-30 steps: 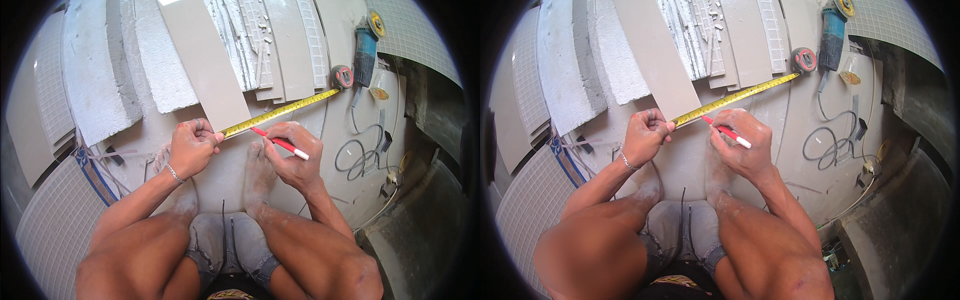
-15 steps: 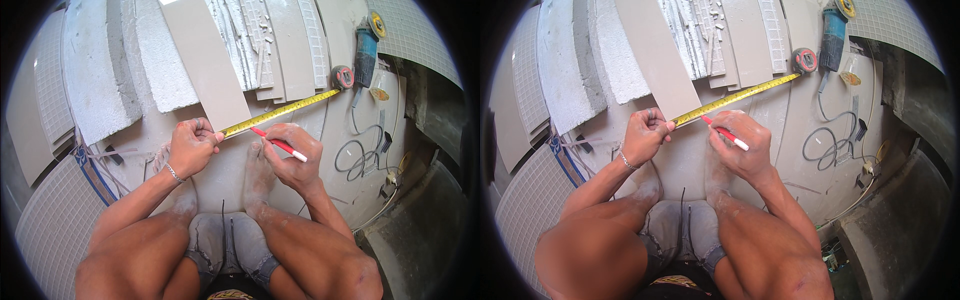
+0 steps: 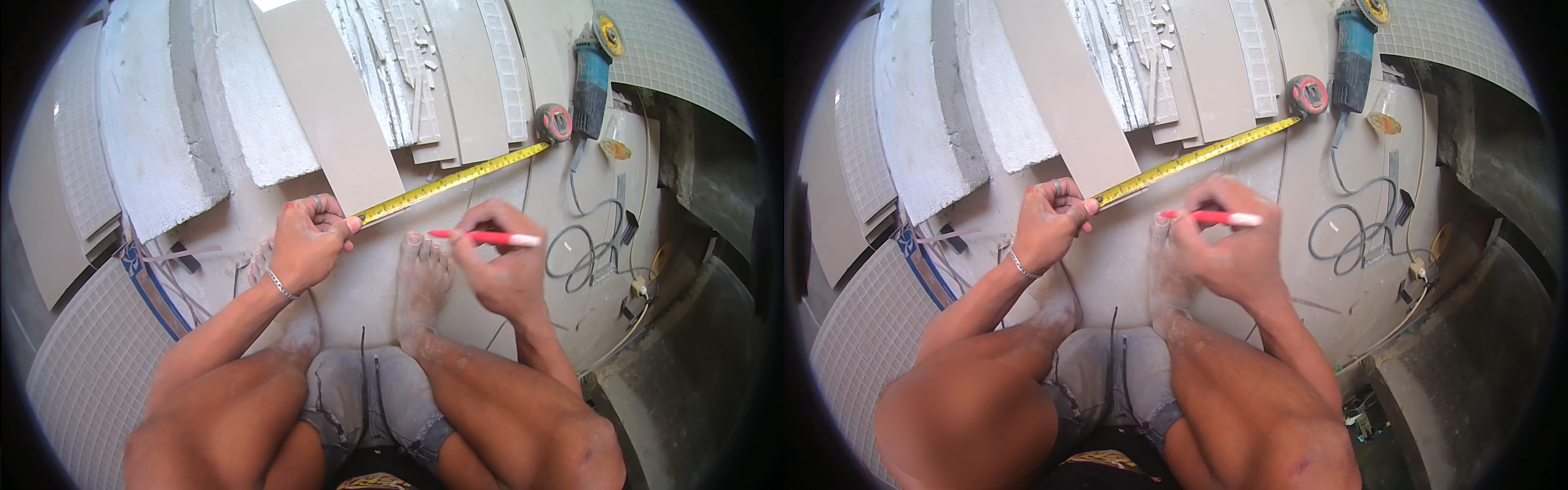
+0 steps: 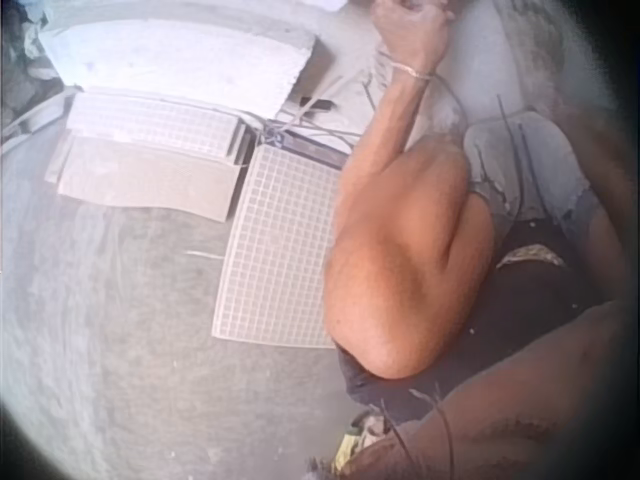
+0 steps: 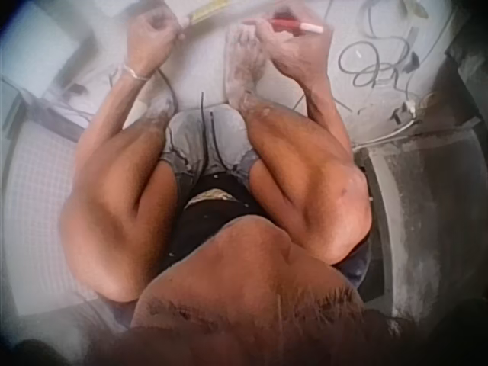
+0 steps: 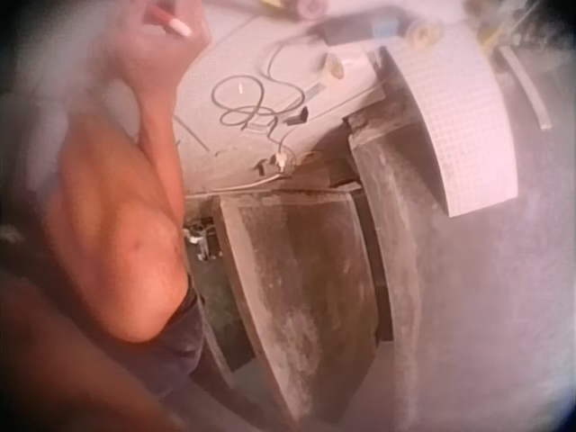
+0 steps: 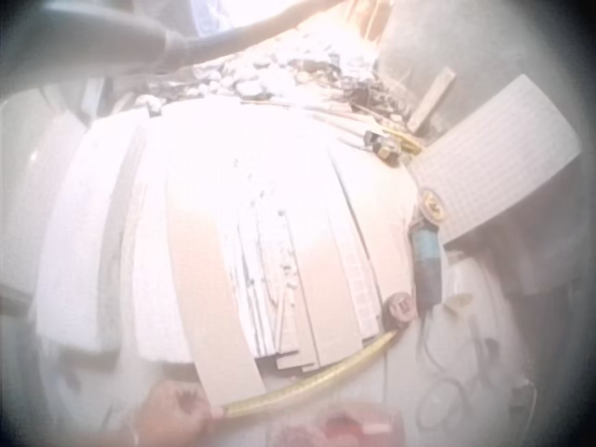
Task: The person measures a floor area with a tape measure, then measures and marks a ceramic tile with a pencil. The person picks up a power tool at the end.
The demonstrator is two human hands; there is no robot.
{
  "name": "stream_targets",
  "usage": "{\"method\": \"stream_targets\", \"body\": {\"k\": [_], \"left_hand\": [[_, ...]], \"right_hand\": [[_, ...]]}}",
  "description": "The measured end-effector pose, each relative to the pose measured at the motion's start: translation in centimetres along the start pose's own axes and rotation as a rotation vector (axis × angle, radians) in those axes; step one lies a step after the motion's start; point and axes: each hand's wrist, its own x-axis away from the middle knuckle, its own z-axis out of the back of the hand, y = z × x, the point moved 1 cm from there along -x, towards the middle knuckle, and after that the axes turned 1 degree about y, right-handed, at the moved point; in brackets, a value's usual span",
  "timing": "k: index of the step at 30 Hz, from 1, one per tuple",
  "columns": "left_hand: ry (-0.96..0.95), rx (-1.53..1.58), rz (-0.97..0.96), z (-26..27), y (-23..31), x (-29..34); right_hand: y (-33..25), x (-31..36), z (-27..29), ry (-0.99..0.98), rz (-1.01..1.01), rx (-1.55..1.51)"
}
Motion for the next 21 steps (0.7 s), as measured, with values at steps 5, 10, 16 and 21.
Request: {"method": "stream_targets", "body": {"k": [5,10,16,21], "left_hand": [[-0.024,0.019,0.01,0.4,0.6,0.2],[0.012,-0.081,0.019,1.0,1.9,1.3],[-0.009,0.013,-0.02,2.9,4.4,2.1],[-0.031,-0.135,-0.082,4.3,8.2,2.4]], "right_hand": [[4.4,-2.6,4.9,0.341,-0.372,-0.193],[7.2,-6.0,8.9,0.513,-0.309,0.354],[10.3,-12.0,10.1,0.362,-0.357,0.175],[11.6,-12.4,10.3,0.347,-0.374,-0.037]]}}
